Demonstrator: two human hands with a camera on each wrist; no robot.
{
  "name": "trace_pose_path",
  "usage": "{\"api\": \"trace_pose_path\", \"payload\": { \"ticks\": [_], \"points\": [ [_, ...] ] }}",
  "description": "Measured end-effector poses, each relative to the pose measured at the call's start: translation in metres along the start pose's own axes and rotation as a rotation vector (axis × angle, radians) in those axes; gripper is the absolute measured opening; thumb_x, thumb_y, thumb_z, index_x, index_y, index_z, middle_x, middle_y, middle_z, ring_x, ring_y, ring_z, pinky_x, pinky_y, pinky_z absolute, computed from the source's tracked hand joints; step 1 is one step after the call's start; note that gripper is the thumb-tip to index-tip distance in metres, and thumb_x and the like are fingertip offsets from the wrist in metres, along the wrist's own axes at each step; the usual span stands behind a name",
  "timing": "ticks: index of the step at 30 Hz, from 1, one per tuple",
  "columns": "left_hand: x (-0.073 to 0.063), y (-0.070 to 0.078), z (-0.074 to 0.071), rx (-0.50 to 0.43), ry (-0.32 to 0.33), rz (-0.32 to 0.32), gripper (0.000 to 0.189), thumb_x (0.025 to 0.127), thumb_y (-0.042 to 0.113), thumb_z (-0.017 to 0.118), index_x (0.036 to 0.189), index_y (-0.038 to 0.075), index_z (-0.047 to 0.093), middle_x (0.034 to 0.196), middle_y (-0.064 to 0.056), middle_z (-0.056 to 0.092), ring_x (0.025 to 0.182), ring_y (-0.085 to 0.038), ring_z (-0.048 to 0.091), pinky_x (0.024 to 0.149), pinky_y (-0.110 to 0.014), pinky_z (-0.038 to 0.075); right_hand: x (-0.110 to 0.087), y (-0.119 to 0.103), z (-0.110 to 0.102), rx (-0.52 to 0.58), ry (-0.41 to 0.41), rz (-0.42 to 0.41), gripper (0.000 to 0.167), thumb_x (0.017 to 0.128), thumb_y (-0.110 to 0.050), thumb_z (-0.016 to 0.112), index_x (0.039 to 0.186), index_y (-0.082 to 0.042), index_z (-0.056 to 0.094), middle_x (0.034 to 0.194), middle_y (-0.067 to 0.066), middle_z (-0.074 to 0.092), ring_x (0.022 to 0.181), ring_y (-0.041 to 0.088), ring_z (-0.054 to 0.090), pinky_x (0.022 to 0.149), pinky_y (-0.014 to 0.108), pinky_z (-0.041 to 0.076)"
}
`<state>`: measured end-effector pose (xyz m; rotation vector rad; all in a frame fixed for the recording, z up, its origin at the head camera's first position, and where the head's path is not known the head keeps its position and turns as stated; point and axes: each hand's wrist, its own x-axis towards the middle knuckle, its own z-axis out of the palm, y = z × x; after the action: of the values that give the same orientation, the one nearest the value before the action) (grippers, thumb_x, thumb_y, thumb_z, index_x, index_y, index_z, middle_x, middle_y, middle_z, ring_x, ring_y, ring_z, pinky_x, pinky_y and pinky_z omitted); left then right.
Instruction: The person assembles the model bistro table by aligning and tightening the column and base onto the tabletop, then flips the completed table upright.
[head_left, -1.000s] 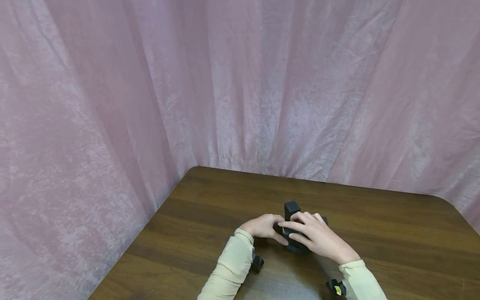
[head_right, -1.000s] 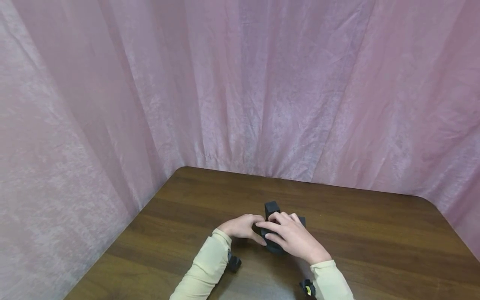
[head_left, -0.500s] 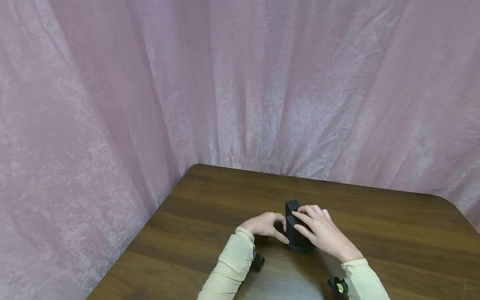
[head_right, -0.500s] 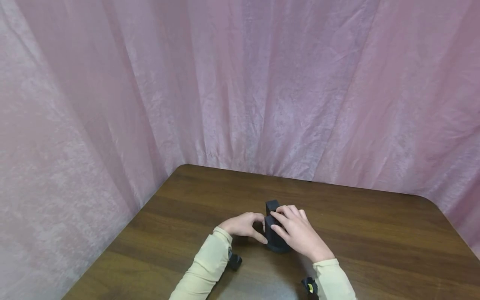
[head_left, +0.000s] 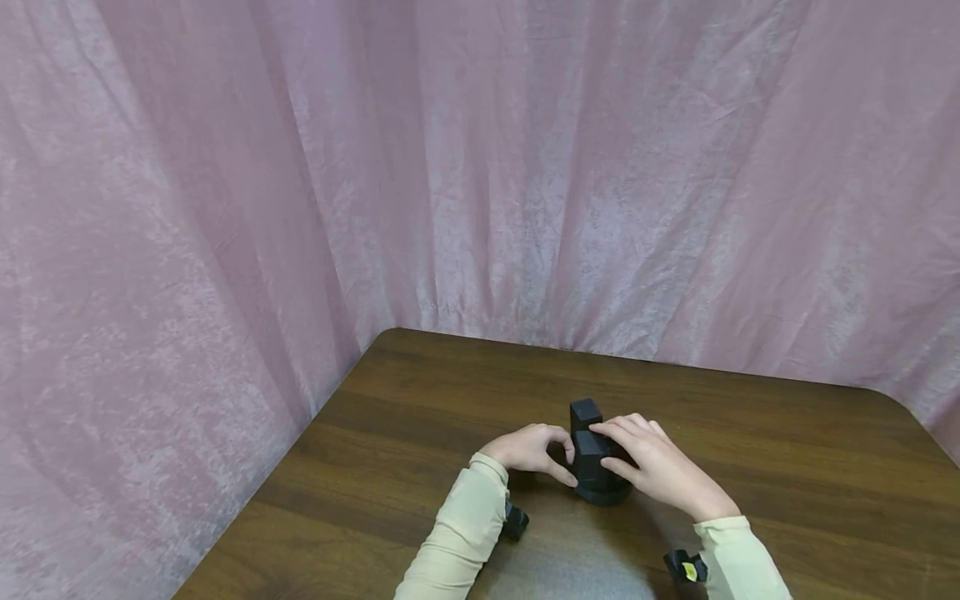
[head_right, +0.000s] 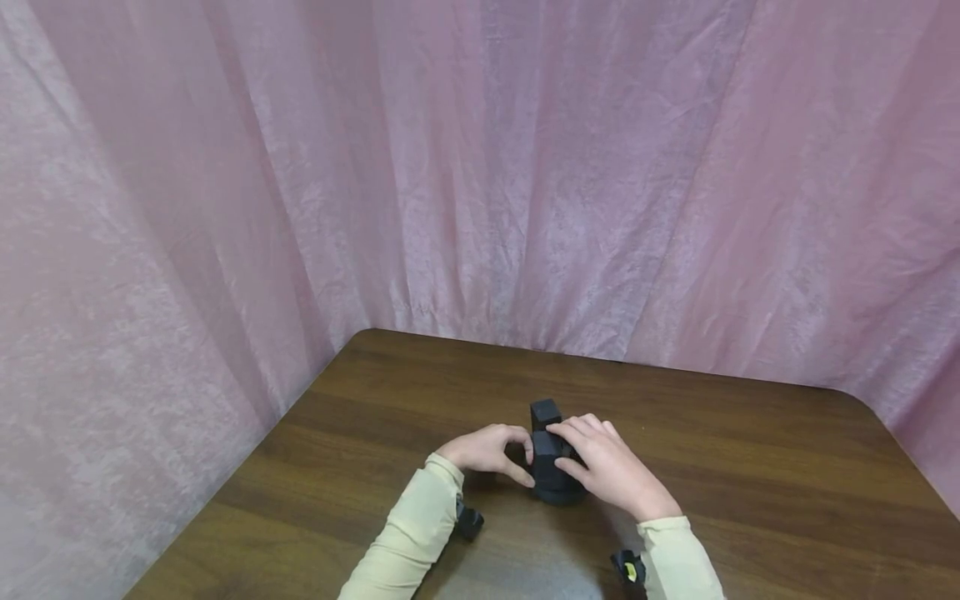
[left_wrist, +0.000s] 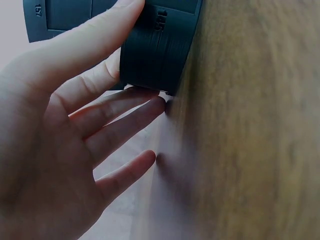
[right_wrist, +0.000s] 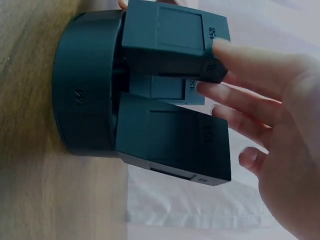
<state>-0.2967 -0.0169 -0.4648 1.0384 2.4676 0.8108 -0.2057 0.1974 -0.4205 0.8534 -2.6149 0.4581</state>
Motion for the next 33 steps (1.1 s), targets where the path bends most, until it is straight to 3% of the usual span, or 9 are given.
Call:
{"api": "trace_pose_path", "payload": {
  "ticks": [7, 11, 16, 26, 33],
  "points": [
    [-0.001, 0.001, 0.0, 0.007, -0.002, 0.0, 0.027, 0.076, 0.033, 0.083, 0.087, 0.02, 0.063, 0.093, 0.011, 0.06, 0.086, -0.003, 0.051, 0.076, -0.017, 0.041, -0.001, 0.0, -0.006, 0.003, 0.02, 0.092, 0.026, 0.087, -0.027, 0.072, 0.109, -0.014, 0.067, 0.107, -0.002, 0.065, 0.105, 0.019, 0.056, 0.083, 0.034, 0.031],
    [-0.001, 0.001, 0.0, -0.007, -0.006, -0.003, 0.026, 0.076, 0.032, 0.083, 0.087, 0.02, 0.063, 0.093, 0.011, 0.06, 0.086, -0.003, 0.051, 0.076, -0.017, 0.042, -0.001, 0.001, -0.007, 0.038, -0.023, 0.136, 0.034, 0.092, -0.03, 0.066, 0.122, -0.015, 0.063, 0.118, 0.001, 0.063, 0.113, 0.022, 0.053, 0.086, 0.038, 0.03],
    [0.001, 0.0, -0.002, -0.012, -0.01, -0.005, 0.026, 0.076, 0.033, 0.083, 0.088, 0.021, 0.063, 0.094, 0.011, 0.06, 0.086, -0.004, 0.05, 0.076, -0.018, 0.042, 0.0, 0.001, -0.007, 0.054, -0.077, 0.125, 0.039, 0.097, -0.035, 0.057, 0.134, -0.02, 0.058, 0.131, 0.006, 0.058, 0.122, 0.026, 0.047, 0.087, 0.041, 0.027],
    [0.001, -0.002, 0.0, 0.004, -0.012, 0.016, 0.025, 0.076, 0.034, 0.083, 0.088, 0.021, 0.064, 0.094, 0.012, 0.06, 0.087, -0.002, 0.051, 0.078, -0.017, 0.041, -0.003, 0.003, -0.011, 0.049, -0.055, 0.14, 0.028, 0.096, -0.031, 0.061, 0.119, -0.016, 0.065, 0.12, 0.0, 0.061, 0.118, 0.024, 0.049, 0.086, 0.04, 0.028],
    [0.0, -0.003, 0.001, -0.014, -0.016, 0.011, 0.025, 0.077, 0.034, 0.082, 0.089, 0.021, 0.064, 0.095, 0.011, 0.059, 0.087, -0.004, 0.05, 0.078, -0.018, 0.041, -0.005, 0.008, -0.015, 0.049, -0.019, 0.124, 0.004, 0.093, -0.027, 0.065, 0.095, -0.023, 0.064, 0.108, -0.005, 0.059, 0.107, 0.02, 0.05, 0.082, 0.038, 0.027]
  ]
}}
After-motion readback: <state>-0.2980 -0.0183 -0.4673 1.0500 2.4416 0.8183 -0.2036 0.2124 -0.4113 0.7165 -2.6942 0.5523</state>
